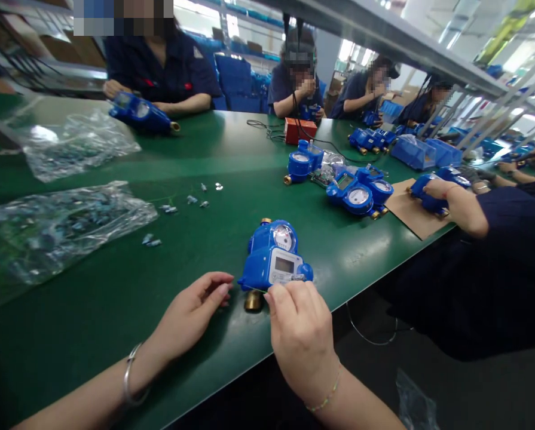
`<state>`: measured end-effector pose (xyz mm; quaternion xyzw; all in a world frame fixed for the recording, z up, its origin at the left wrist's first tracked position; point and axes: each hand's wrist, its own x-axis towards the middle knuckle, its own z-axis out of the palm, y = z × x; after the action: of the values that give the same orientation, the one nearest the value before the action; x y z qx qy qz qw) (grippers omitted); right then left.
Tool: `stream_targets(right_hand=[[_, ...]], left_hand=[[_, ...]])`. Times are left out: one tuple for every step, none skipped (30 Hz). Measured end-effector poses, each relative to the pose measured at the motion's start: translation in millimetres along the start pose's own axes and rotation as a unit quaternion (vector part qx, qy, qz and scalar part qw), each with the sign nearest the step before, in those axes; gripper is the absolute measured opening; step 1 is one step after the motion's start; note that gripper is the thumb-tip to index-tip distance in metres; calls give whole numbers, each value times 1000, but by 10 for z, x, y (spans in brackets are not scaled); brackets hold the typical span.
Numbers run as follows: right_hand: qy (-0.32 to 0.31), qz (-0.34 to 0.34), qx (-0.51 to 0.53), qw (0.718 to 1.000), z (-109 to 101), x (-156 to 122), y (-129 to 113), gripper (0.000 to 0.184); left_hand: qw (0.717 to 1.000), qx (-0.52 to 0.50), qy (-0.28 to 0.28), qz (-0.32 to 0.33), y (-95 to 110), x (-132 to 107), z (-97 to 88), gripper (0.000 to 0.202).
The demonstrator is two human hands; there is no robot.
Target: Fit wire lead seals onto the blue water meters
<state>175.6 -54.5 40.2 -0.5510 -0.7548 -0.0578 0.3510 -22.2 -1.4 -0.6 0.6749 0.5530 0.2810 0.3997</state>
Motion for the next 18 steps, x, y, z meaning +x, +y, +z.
stream_targets(right_hand=[[-10, -7, -21, 1000, 24, 39, -22, 12], [-19, -12, -41, 999, 47, 73, -40, 13], [-30, -16, -60, 998, 66, 101, -55, 14], [-40, -20, -77, 996, 81, 125, -70, 14], [-50, -22, -94, 994, 90, 146, -84, 14], [-61, -25, -109, 992, 95, 165, -99, 14], [-72, -28, -123, 989, 96, 183, -113, 14], [-82, -29, -134, 987, 94, 199, -127, 13], [-92, -30, -145, 985, 90, 215, -140, 13], [-100, -32, -153, 983, 85, 231, -152, 13], [-110, -33, -161, 980, 80, 246, -162, 13], [-118, -35, -167, 978, 76, 259, -170, 13], [-125, -36, -173, 976, 74, 272, -176, 12], [-131, -38, -180, 974, 73, 284, -182, 12], [-136, -39, -186, 972, 73, 294, -186, 12], [-141, -40, -191, 970, 73, 304, -190, 12], [-146, -42, -196, 969, 73, 313, -195, 12], [-151, -44, -198, 967, 72, 322, -200, 12]], left_hand=[[1000, -4, -8, 4, -11, 27, 5, 27], [1000, -5, -12, 13, -16, 50, 11, 26], [1000, -4, -13, 28, -17, 70, 19, 26], [999, -3, -11, 43, -19, 86, 27, 25], [998, -3, -8, 57, -22, 98, 35, 25], [998, -5, -6, 69, -28, 106, 43, 25], [997, -8, -5, 76, -38, 112, 50, 25], [997, -13, -5, 81, -50, 115, 56, 25], [996, -18, -5, 85, -63, 116, 60, 25], [996, -22, -4, 89, -75, 116, 62, 25], [995, -24, -5, 92, -84, 114, 62, 24], [995, -25, -6, 96, -91, 112, 60, 24], [995, -25, -8, 100, -93, 111, 56, 23], [994, -25, -9, 102, -92, 110, 51, 23], [994, -24, -11, 104, -87, 108, 46, 22], [994, -24, -13, 105, -82, 108, 41, 22], [994, -25, -14, 106, -76, 107, 38, 22], [994, -25, -15, 107, -70, 105, 35, 22]])
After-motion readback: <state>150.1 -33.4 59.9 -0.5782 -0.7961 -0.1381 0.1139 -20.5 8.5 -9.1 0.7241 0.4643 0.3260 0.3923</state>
